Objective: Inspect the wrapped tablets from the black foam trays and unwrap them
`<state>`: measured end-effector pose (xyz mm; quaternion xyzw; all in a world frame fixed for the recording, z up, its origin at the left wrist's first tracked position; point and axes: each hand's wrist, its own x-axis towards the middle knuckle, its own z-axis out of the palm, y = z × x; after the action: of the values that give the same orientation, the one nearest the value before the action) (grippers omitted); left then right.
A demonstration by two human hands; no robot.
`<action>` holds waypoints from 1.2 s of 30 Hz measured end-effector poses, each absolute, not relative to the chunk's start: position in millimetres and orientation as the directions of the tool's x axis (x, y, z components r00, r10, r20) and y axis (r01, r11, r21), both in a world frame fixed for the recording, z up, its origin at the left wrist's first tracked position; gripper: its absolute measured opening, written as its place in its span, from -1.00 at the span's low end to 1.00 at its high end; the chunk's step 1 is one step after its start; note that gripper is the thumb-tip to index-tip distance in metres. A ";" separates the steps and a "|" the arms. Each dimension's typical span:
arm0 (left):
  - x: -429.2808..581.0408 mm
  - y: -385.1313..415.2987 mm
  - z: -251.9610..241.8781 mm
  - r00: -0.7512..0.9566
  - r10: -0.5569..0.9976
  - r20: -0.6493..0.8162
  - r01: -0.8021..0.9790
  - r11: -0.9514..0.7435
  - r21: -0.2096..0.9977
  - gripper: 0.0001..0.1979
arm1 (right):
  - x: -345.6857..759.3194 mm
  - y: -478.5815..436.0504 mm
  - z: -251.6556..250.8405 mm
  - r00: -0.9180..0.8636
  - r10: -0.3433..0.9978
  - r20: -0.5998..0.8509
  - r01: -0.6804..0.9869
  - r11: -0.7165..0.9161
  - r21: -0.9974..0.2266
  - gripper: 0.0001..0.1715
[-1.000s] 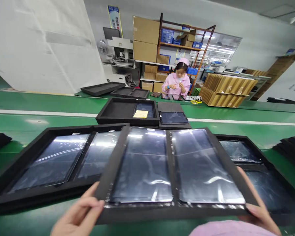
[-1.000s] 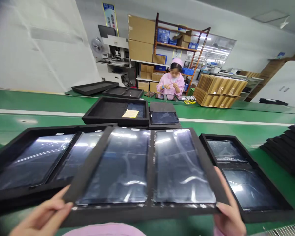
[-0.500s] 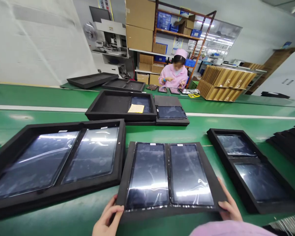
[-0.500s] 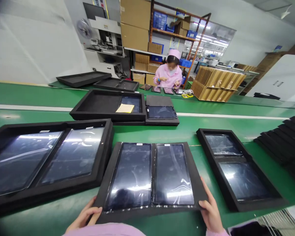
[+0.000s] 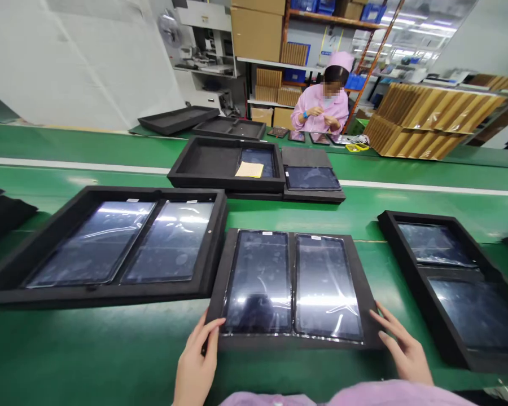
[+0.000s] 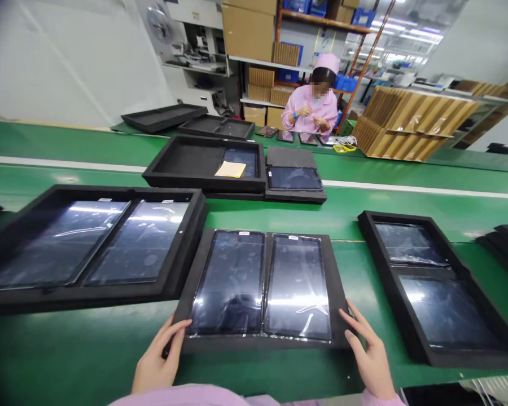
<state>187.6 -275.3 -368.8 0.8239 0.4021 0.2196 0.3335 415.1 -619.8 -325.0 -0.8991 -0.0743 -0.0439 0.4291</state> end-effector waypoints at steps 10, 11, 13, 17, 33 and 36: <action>202.8 -246.8 -313.0 0.958 0.237 0.160 0.162 -0.911 0.378 -0.63 | 414.8 -570.2 -309.0 0.997 -0.033 0.077 0.033 -0.688 -0.725 -0.17; 209.5 -242.4 -306.8 0.969 0.205 0.136 0.137 -0.908 0.396 -0.67 | 415.7 -568.1 -306.7 0.996 -0.032 0.079 0.035 -0.694 -0.719 -0.19; 220.4 -235.7 -297.4 0.981 0.169 0.093 0.111 -0.889 0.443 -0.73 | 416.7 -568.7 -303.3 0.997 -0.012 0.078 0.049 -0.686 -0.726 -0.24; 226.7 -231.0 -292.4 0.984 0.176 0.040 0.126 -0.830 0.543 -0.72 | 412.9 -568.9 -302.7 0.990 0.019 0.138 0.116 -0.664 -0.739 -0.32; 203.7 -237.5 -357.8 0.941 0.211 0.264 0.057 -0.869 0.492 -0.61 | 393.6 -470.4 -295.2 0.840 0.436 0.322 0.480 -0.325 -0.815 -0.70; 213.4 -230.8 -350.2 0.955 0.172 0.243 0.007 -0.828 0.561 -0.56 | 392.2 -468.6 -296.4 0.856 0.427 0.292 0.438 -0.298 -0.848 -0.70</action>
<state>213.4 -230.8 -350.2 0.9453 0.0473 0.1430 0.2895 392.2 -468.6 -296.4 -0.8056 -0.2686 -0.0052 0.5280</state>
